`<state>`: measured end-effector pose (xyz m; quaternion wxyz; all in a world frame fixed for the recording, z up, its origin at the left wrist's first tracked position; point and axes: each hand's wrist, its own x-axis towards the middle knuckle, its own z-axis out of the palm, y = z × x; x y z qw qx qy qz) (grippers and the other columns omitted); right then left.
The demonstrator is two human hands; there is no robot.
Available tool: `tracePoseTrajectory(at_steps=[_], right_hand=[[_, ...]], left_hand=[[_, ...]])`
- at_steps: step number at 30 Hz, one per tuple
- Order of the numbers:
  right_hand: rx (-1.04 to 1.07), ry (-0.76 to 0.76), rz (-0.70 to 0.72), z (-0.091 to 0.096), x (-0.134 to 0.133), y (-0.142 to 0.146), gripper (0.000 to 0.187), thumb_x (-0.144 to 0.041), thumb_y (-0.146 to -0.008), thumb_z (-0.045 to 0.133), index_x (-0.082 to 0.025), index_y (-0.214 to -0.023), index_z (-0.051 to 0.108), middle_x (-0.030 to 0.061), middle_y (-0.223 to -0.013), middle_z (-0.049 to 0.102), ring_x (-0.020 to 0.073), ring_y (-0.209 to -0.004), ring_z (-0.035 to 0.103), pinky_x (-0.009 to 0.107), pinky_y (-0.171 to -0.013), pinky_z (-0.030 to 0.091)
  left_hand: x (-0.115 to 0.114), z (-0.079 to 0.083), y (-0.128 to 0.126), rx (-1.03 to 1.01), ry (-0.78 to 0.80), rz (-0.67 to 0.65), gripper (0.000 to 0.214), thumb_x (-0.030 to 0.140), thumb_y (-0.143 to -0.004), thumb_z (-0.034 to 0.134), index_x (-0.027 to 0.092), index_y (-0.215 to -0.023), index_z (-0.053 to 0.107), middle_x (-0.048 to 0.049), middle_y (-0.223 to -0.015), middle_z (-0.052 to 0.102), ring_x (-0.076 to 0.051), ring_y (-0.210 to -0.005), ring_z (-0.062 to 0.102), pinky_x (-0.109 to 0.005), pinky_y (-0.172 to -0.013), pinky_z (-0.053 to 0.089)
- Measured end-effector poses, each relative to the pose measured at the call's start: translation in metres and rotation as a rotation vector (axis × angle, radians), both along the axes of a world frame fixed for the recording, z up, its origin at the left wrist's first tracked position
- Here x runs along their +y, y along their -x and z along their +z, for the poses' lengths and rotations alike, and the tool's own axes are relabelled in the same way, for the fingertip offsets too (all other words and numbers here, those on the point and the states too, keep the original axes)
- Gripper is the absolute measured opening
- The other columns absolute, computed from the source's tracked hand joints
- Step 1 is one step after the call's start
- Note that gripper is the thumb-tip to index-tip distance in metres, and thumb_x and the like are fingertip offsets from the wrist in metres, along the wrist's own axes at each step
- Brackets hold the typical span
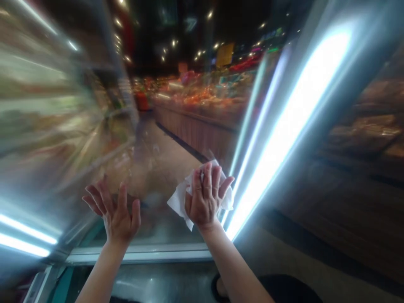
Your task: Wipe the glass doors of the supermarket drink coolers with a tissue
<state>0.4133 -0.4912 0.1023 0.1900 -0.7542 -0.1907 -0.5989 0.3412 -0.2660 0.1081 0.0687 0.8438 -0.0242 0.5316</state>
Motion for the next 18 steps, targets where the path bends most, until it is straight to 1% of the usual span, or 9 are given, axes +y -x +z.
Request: tracePoseTrajectory(at_steps=[2, 4, 6, 8, 11, 13, 16, 18], right_hand=[[-0.017, 0.01, 0.009, -0.001, 0.002, 0.003, 0.082, -0.024, -0.092, 0.051, -0.028, -0.166, 0.015, 0.0126, -0.171, 0.02, 0.0418, -0.158, 0.013, 0.084, -0.114, 0.021], [-0.015, 0.056, 0.022, -0.005, 0.002, 0.007, 0.083, -0.021, -0.092, 0.05, -0.025, -0.166, 0.012, 0.013, -0.171, 0.018, 0.0392, -0.158, 0.01, 0.083, -0.115, 0.019], [0.011, 0.084, 0.017, -0.006, 0.002, 0.012, 0.085, -0.02, -0.093, 0.049, -0.025, -0.166, 0.008, 0.0143, -0.171, 0.017, 0.0399, -0.158, 0.008, 0.085, -0.114, 0.016], [0.036, 0.069, -0.011, 0.002, 0.003, 0.016, 0.085, -0.022, -0.094, 0.048, -0.026, -0.167, 0.005, 0.0159, -0.171, 0.015, 0.0434, -0.157, 0.007, 0.087, -0.112, 0.012], [0.044, 0.042, -0.047, 0.02, 0.007, 0.019, 0.084, -0.026, -0.096, 0.048, -0.024, -0.167, 0.004, 0.0175, -0.172, 0.011, 0.046, -0.157, 0.004, 0.086, -0.113, 0.008], [0.048, 0.08, -0.015, 0.021, 0.009, 0.019, 0.083, -0.025, -0.096, 0.048, -0.026, -0.167, 0.004, 0.0164, -0.172, 0.012, 0.0453, -0.157, 0.006, 0.085, -0.114, 0.008], [0.034, 0.16, 0.086, 0.015, 0.008, 0.016, 0.083, -0.021, -0.094, 0.048, -0.028, -0.166, 0.008, 0.0144, -0.171, 0.019, 0.0451, -0.156, 0.011, 0.087, -0.112, 0.008], [0.001, 0.164, 0.107, 0.019, 0.005, 0.009, 0.085, -0.023, -0.092, 0.051, -0.029, -0.166, 0.011, 0.0121, -0.171, 0.018, 0.0464, -0.156, 0.012, 0.086, -0.113, 0.006]], left_hand=[[-0.003, -0.002, 0.004, 0.002, 0.042, 0.014, 0.087, 0.027, -0.093, 0.057, 0.035, -0.164, 0.007, 0.0032, -0.171, -0.022, -0.03, -0.157, -0.023, -0.068, -0.125, -0.011], [-0.006, -0.003, 0.007, 0.006, 0.073, 0.026, 0.085, 0.027, -0.094, 0.055, 0.035, -0.164, 0.008, 0.004, -0.171, -0.022, -0.03, -0.158, -0.022, -0.067, -0.126, -0.01], [-0.006, -0.003, 0.01, 0.018, 0.088, 0.035, 0.084, 0.027, -0.094, 0.054, 0.036, -0.164, 0.008, 0.0042, -0.171, -0.021, -0.03, -0.158, -0.021, -0.068, -0.126, -0.009], [-0.005, -0.003, 0.014, 0.032, 0.093, 0.044, 0.085, 0.029, -0.095, 0.054, 0.037, -0.164, 0.006, 0.0046, -0.171, -0.021, -0.031, -0.158, -0.021, -0.069, -0.126, -0.008], [-0.001, -0.001, 0.018, 0.032, 0.118, 0.061, 0.084, 0.031, -0.096, 0.052, 0.038, -0.164, 0.003, 0.0053, -0.17, -0.023, -0.033, -0.158, -0.021, -0.072, -0.125, -0.006], [0.001, -0.001, 0.021, 0.027, 0.143, 0.078, 0.082, 0.031, -0.097, 0.051, 0.038, -0.164, 0.003, 0.0055, -0.17, -0.023, -0.032, -0.158, -0.021, -0.071, -0.126, -0.006], [0.004, -0.004, 0.026, 0.042, 0.167, 0.108, 0.082, 0.03, -0.097, 0.05, 0.037, -0.164, 0.003, 0.0044, -0.17, -0.023, -0.031, -0.158, -0.021, -0.069, -0.126, -0.006], [0.007, -0.006, 0.03, 0.051, 0.18, 0.123, 0.082, 0.029, -0.097, 0.05, 0.037, -0.164, 0.003, 0.0036, -0.171, -0.022, -0.031, -0.158, -0.02, -0.069, -0.127, -0.006]])
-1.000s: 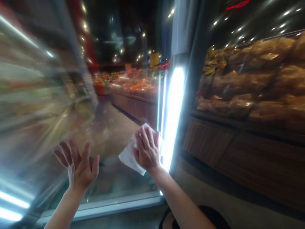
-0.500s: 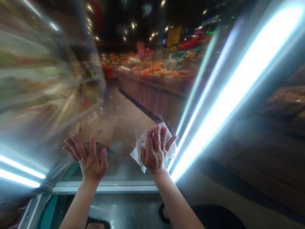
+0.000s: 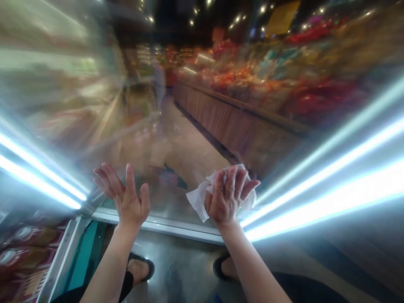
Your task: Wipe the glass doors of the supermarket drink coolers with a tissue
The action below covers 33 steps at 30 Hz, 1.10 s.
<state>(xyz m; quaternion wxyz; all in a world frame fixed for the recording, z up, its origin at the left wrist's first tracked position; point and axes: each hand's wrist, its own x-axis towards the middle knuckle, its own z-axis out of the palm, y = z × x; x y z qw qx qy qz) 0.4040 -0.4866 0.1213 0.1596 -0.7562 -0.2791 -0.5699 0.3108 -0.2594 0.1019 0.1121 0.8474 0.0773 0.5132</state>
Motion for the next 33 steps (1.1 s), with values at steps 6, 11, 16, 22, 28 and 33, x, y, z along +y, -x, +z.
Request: tracePoseTrajectory(at_steps=[6, 11, 16, 22, 28, 33], right_hand=[[0.002, -0.062, -0.048, 0.028, -0.002, -0.019, 0.088, -0.025, -0.092, 0.053, -0.035, -0.165, 0.006, 0.0007, -0.172, 0.006, 0.0442, -0.157, 0.011, 0.075, -0.123, 0.004], [0.061, -0.014, 0.019, 0.02, -0.001, -0.032, 0.08, -0.029, -0.094, 0.051, -0.025, -0.166, 0.015, 0.0142, -0.171, 0.018, 0.0498, -0.155, 0.012, 0.088, -0.113, 0.006], [0.118, -0.134, 0.13, 0.048, 0.009, -0.051, 0.055, -0.035, -0.094, 0.053, -0.028, -0.149, 0.056, 0.0078, -0.163, 0.041, 0.0442, -0.159, 0.01, 0.075, -0.122, 0.008], [0.144, -0.073, 0.173, 0.062, 0.018, -0.067, 0.057, -0.034, -0.096, 0.049, -0.016, -0.15, 0.053, 0.0187, -0.161, 0.043, 0.0468, -0.156, 0.02, 0.079, -0.117, 0.011], [0.218, -0.114, 0.224, 0.092, 0.033, -0.084, 0.049, -0.036, -0.099, 0.042, -0.015, -0.136, 0.065, 0.0188, -0.153, 0.052, 0.0392, -0.154, 0.028, 0.071, -0.118, 0.023], [0.175, 0.097, 0.268, 0.07, 0.021, -0.104, 0.047, -0.038, -0.094, 0.049, -0.015, -0.129, 0.07, 0.0208, -0.15, 0.055, 0.0385, -0.155, 0.027, 0.068, -0.119, 0.02]], left_hand=[[0.006, -0.002, 0.006, -0.022, 0.045, 0.024, 0.08, 0.031, -0.099, 0.049, 0.038, -0.164, 0.002, 0.0041, -0.171, -0.022, -0.032, -0.158, -0.02, -0.068, -0.127, -0.004], [0.008, -0.005, 0.006, 0.011, 0.047, 0.032, 0.084, 0.03, -0.097, 0.051, 0.036, -0.164, 0.002, 0.0019, -0.171, -0.023, -0.037, -0.158, -0.018, -0.072, -0.125, -0.002], [0.008, -0.007, 0.01, 0.006, 0.058, 0.055, 0.083, 0.03, -0.097, 0.051, 0.036, -0.164, 0.001, 0.0028, -0.171, -0.024, -0.037, -0.158, -0.017, -0.071, -0.126, -0.001], [0.008, -0.013, 0.014, 0.015, 0.063, 0.055, 0.082, 0.031, -0.098, 0.05, 0.036, -0.164, 0.003, 0.0019, -0.171, -0.022, -0.034, -0.159, -0.018, -0.069, -0.127, -0.003], [0.013, -0.016, 0.015, -0.006, 0.077, 0.063, 0.081, 0.031, -0.098, 0.05, 0.037, -0.164, 0.004, 0.0019, -0.171, -0.021, -0.034, -0.159, -0.016, -0.067, -0.127, -0.003], [0.017, -0.023, 0.018, 0.018, 0.056, 0.06, 0.082, 0.031, -0.097, 0.052, 0.036, -0.164, 0.006, -0.0005, -0.172, -0.019, -0.035, -0.159, -0.016, -0.069, -0.126, -0.003]])
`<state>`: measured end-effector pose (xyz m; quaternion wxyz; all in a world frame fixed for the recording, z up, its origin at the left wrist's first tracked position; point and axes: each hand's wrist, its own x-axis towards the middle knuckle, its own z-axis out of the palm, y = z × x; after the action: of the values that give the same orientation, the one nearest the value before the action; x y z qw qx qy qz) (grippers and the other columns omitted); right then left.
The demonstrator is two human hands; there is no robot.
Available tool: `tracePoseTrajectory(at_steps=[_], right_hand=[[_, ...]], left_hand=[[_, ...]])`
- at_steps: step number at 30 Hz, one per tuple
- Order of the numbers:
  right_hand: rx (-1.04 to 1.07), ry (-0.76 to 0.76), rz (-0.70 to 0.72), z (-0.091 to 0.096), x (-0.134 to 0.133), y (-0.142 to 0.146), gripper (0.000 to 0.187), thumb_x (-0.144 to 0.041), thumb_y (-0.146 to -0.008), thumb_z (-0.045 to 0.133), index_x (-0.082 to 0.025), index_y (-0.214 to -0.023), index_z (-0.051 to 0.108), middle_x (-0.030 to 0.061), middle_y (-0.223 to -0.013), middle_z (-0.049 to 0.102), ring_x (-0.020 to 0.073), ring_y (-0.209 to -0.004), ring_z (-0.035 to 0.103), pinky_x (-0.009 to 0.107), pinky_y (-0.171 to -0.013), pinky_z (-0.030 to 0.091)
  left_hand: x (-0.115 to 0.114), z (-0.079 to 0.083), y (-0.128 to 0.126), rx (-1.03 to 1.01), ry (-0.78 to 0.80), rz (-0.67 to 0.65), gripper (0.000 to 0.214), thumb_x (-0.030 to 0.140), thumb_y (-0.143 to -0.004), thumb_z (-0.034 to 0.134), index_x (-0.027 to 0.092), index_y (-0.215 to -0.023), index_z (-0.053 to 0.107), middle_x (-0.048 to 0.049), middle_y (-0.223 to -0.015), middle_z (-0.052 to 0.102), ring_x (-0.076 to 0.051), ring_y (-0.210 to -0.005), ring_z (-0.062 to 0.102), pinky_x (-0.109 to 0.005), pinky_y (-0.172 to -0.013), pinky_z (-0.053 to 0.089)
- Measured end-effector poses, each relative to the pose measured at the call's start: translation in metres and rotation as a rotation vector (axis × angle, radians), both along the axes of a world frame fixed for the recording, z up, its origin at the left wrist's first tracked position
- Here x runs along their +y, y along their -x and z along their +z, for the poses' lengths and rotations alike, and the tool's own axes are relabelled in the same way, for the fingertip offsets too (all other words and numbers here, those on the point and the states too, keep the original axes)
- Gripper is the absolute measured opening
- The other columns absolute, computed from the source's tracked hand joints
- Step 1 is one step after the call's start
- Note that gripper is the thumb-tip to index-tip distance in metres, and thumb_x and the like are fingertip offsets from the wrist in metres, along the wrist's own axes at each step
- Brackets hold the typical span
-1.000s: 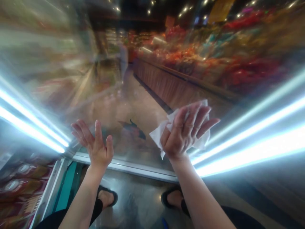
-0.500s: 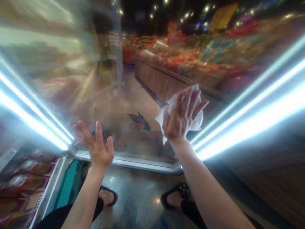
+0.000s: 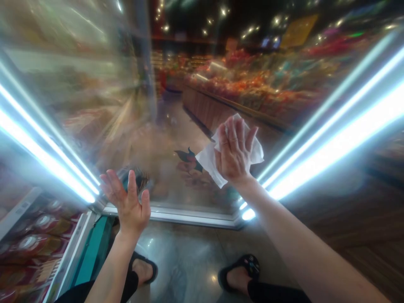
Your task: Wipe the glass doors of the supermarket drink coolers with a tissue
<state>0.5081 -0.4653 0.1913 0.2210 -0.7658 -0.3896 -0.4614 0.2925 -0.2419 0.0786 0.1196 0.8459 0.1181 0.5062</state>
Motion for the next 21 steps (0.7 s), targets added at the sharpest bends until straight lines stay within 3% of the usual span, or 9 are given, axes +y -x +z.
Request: tracePoseTrajectory(at_steps=[4, 8, 13, 16, 21], right_hand=[[0.042, -0.064, -0.15, 0.018, -0.015, -0.02, 0.054, -0.041, -0.097, 0.041, -0.011, -0.135, 0.065, 0.0221, -0.161, 0.04, 0.0345, -0.158, 0.02, 0.066, -0.122, 0.017], [0.1, -0.041, -0.242, 0.04, -0.01, -0.021, 0.06, -0.041, -0.1, 0.038, -0.015, -0.154, 0.044, 0.016, -0.169, 0.026, 0.0321, -0.161, 0.007, 0.071, -0.124, 0.002], [0.113, 0.043, -0.199, 0.039, 0.006, -0.033, 0.066, -0.033, -0.1, 0.04, -0.009, -0.16, 0.025, 0.0183, -0.171, 0.02, 0.0309, -0.161, -0.001, 0.073, -0.123, -0.009], [0.137, 0.036, -0.176, 0.036, 0.015, -0.054, 0.068, -0.036, -0.101, 0.045, -0.003, -0.158, 0.026, 0.0242, -0.169, 0.02, 0.0313, -0.161, -0.001, 0.074, -0.121, -0.012], [0.091, 0.017, -0.123, 0.034, 0.032, -0.085, 0.068, -0.042, -0.105, 0.046, 0.001, -0.155, 0.032, 0.0299, -0.166, 0.024, 0.0347, -0.161, 0.005, 0.073, -0.122, -0.008]], left_hand=[[0.007, -0.002, 0.004, -0.007, 0.002, 0.02, 0.08, 0.031, -0.098, 0.052, 0.036, -0.164, 0.007, -0.0017, -0.173, -0.017, -0.036, -0.159, -0.013, -0.068, -0.127, 0.0], [0.032, -0.002, 0.013, -0.04, 0.013, 0.071, 0.075, 0.036, -0.1, 0.049, 0.033, -0.164, 0.011, -0.0044, -0.174, -0.013, -0.036, -0.159, -0.01, -0.066, -0.127, -0.002], [0.072, 0.006, 0.028, -0.041, 0.0, 0.188, 0.071, 0.037, -0.103, 0.042, 0.03, -0.165, 0.009, -0.0063, -0.174, -0.013, -0.035, -0.159, -0.015, -0.067, -0.126, -0.004], [0.082, 0.013, 0.035, -0.019, -0.024, 0.22, 0.07, 0.036, -0.102, 0.042, 0.026, -0.165, 0.012, -0.0076, -0.174, -0.012, -0.037, -0.158, -0.015, -0.069, -0.126, -0.001], [0.09, 0.018, 0.042, 0.047, 0.0, 0.233, 0.069, 0.037, -0.101, 0.045, 0.024, -0.163, 0.02, -0.0079, -0.174, -0.009, -0.04, -0.158, -0.014, -0.073, -0.124, -0.003]])
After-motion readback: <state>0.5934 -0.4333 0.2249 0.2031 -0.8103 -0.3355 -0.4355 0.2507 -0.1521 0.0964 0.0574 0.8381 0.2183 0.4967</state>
